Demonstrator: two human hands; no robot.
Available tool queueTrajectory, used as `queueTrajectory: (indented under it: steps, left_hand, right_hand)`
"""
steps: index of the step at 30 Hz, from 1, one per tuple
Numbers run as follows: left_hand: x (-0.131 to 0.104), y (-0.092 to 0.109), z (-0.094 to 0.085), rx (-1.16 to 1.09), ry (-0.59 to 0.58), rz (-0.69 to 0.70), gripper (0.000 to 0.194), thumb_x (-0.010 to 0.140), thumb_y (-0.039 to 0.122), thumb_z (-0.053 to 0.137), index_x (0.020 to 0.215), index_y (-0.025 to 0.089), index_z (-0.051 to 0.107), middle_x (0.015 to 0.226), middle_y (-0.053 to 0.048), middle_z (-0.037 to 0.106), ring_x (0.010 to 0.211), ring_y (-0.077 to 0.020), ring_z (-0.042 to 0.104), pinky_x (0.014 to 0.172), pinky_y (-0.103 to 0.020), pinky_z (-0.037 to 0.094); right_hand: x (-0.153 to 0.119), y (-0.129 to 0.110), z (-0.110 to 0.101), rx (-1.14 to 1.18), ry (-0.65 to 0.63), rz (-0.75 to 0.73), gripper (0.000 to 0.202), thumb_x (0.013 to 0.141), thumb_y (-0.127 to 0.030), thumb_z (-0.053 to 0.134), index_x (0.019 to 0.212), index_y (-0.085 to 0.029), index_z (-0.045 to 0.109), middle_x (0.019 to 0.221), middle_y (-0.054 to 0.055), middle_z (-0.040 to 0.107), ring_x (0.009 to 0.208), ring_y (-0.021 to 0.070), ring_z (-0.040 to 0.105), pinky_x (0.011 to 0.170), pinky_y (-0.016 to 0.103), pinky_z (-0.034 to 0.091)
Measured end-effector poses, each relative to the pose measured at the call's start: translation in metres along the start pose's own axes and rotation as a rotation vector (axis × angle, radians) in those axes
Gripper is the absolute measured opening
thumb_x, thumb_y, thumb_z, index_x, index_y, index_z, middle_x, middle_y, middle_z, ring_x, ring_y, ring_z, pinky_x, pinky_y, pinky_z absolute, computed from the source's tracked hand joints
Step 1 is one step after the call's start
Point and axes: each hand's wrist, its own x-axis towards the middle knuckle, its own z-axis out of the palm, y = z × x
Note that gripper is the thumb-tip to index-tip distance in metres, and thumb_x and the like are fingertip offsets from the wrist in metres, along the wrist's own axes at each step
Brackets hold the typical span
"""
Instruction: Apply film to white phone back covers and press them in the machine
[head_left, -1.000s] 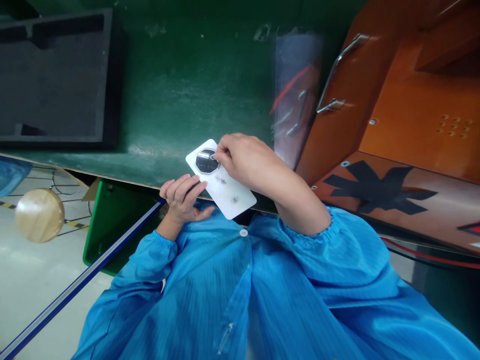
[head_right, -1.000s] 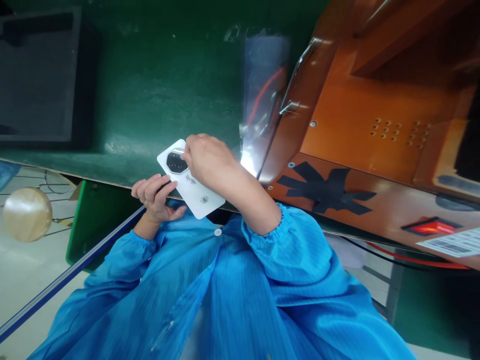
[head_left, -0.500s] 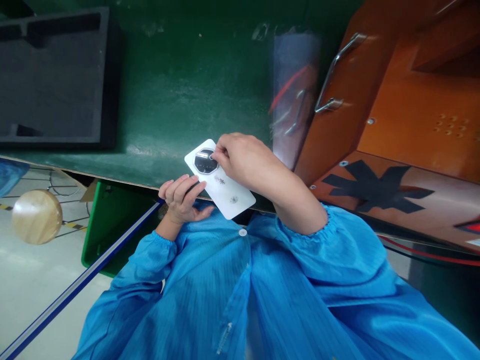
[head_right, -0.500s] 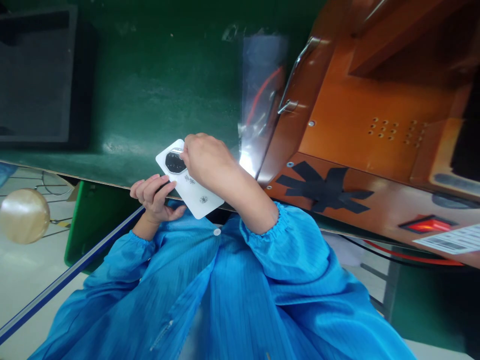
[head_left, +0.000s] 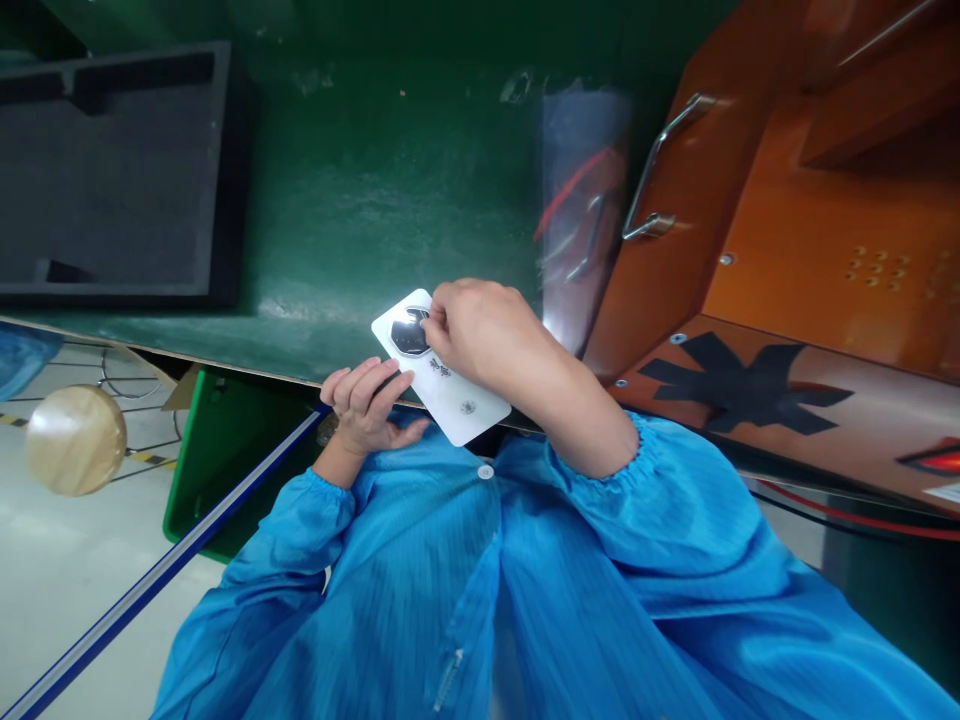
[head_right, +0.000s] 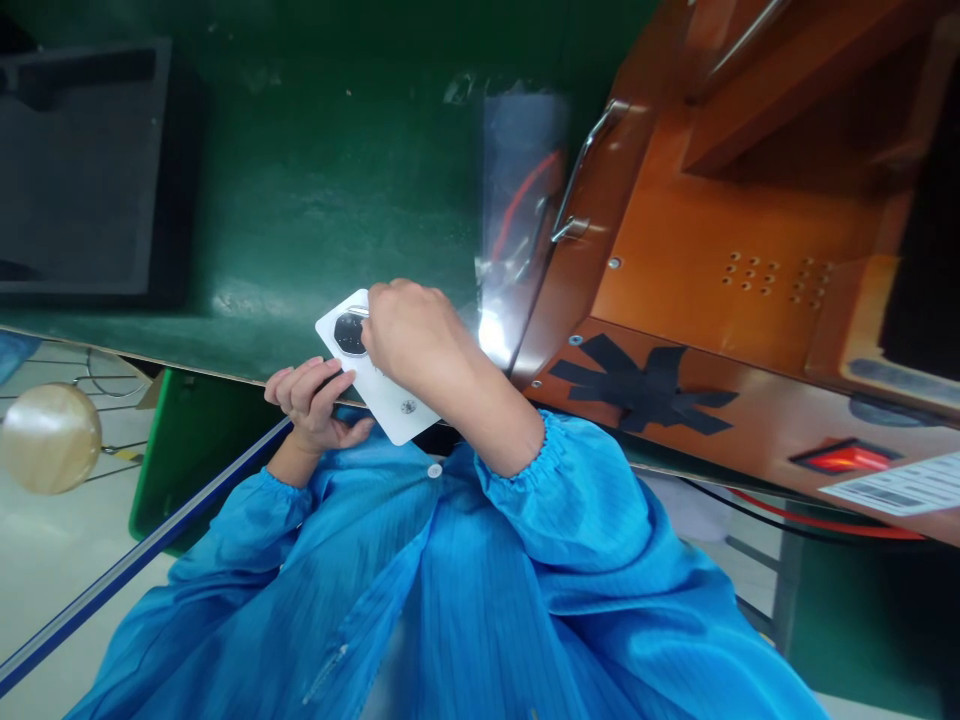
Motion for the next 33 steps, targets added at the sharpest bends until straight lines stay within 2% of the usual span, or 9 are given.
queueTrajectory:
  steps: [4,7,11,16,25,30,33]
  left_hand:
    - [0.011,0.003,-0.002,-0.047,0.07,0.07,0.07,0.083,0.085,0.06,0.128,0.033,0.073,0.112,-0.006,0.079,0.103,-0.031,0.069,0.101,-0.048,0.039]
    - [0.013,0.003,-0.003,-0.134,0.074,0.057,0.071,0.083,0.079,0.067,0.136,0.032,0.07,0.115,-0.008,0.078,0.106,-0.0322,0.067,0.102,-0.049,0.036]
    - [0.006,0.001,-0.001,-0.202,0.044,-0.007,0.069,0.08,0.08,0.071,0.131,0.034,0.072,0.117,-0.008,0.077,0.111,-0.0343,0.066,0.104,-0.051,0.033]
    - [-0.001,0.0,0.0,-0.012,0.002,0.021,0.071,0.083,0.09,0.054,0.12,0.034,0.075,0.113,-0.008,0.078,0.107,-0.0327,0.067,0.107,-0.05,0.036]
    - [0.011,0.004,-0.005,-0.108,0.05,0.045,0.07,0.088,0.082,0.061,0.137,0.033,0.07,0.12,-0.008,0.076,0.109,-0.0321,0.066,0.106,-0.049,0.035]
    - [0.014,0.004,-0.006,-0.08,0.056,0.06,0.066,0.091,0.079,0.056,0.136,0.032,0.07,0.118,-0.007,0.077,0.108,-0.0306,0.066,0.105,-0.048,0.037]
    - [0.011,0.003,-0.005,-0.086,0.049,0.058,0.068,0.088,0.081,0.058,0.134,0.033,0.07,0.117,-0.008,0.077,0.108,-0.0314,0.066,0.105,-0.048,0.036]
  right_hand:
    - [0.0,-0.001,-0.003,0.005,-0.009,0.005,0.023,0.105,-0.022,0.053,0.11,-0.012,0.073,0.103,0.015,0.075,0.089,0.0254,0.067,0.074,0.034,0.039]
    - [-0.001,-0.001,-0.004,0.008,-0.02,0.006,0.024,0.106,-0.021,0.052,0.111,-0.012,0.073,0.105,0.016,0.075,0.091,0.0258,0.068,0.075,0.034,0.039]
    - [0.0,0.002,-0.002,0.013,-0.022,0.004,0.025,0.107,-0.023,0.052,0.112,-0.012,0.074,0.106,0.015,0.075,0.092,0.0254,0.068,0.075,0.034,0.04]
    - [0.001,0.003,-0.001,0.017,-0.01,0.011,0.025,0.107,-0.023,0.053,0.112,-0.013,0.075,0.107,0.015,0.075,0.093,0.0251,0.068,0.074,0.033,0.039]
    - [0.0,0.002,-0.003,0.02,-0.01,0.002,0.025,0.107,-0.022,0.052,0.113,-0.011,0.074,0.106,0.015,0.075,0.091,0.0241,0.067,0.076,0.033,0.04]
    - [0.0,0.0,-0.005,0.021,-0.017,0.011,0.026,0.106,-0.02,0.051,0.114,-0.011,0.074,0.106,0.015,0.075,0.09,0.0239,0.067,0.076,0.033,0.04]
    - [0.0,-0.001,-0.006,0.036,-0.004,0.02,0.024,0.104,-0.02,0.054,0.11,-0.011,0.075,0.103,0.015,0.076,0.088,0.0237,0.067,0.075,0.034,0.041]
